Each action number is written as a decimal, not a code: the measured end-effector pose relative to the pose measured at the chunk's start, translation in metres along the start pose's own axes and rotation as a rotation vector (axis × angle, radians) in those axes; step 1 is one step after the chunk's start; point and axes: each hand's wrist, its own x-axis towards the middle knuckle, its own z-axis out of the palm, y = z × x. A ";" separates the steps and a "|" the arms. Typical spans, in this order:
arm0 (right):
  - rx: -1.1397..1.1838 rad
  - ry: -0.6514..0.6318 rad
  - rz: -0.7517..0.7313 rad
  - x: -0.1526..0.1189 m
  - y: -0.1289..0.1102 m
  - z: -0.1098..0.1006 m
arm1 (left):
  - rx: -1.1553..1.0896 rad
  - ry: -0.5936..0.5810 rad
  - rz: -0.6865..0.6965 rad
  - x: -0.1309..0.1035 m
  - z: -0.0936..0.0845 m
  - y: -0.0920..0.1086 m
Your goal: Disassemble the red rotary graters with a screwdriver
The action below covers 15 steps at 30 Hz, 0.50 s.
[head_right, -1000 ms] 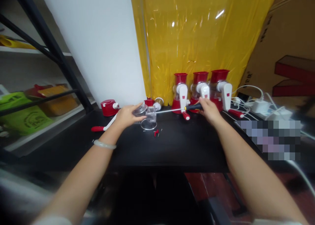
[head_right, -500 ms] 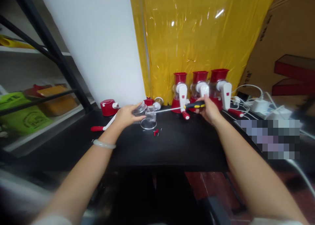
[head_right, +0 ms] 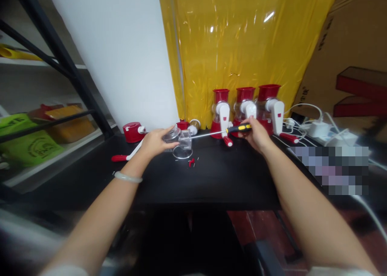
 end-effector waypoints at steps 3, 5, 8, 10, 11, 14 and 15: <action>-0.133 0.049 -0.032 0.005 0.006 -0.003 | 0.007 0.004 0.004 0.000 -0.001 0.001; -0.122 0.069 -0.046 0.007 0.008 -0.004 | 0.000 0.009 0.006 0.000 -0.001 0.001; -0.064 0.093 -0.061 0.007 0.008 -0.003 | -0.011 0.011 0.007 0.000 -0.002 0.002; -0.042 0.107 -0.055 0.007 0.007 -0.001 | -0.021 0.008 0.011 0.000 -0.003 0.002; -0.029 0.116 -0.052 0.007 0.007 -0.001 | -0.027 0.008 0.012 0.000 -0.003 0.002; 0.018 0.152 -0.070 0.009 0.007 -0.001 | -0.045 0.016 0.005 0.000 -0.003 0.002; 0.033 0.160 -0.081 0.010 0.008 -0.001 | -0.050 0.020 0.001 0.000 -0.003 0.002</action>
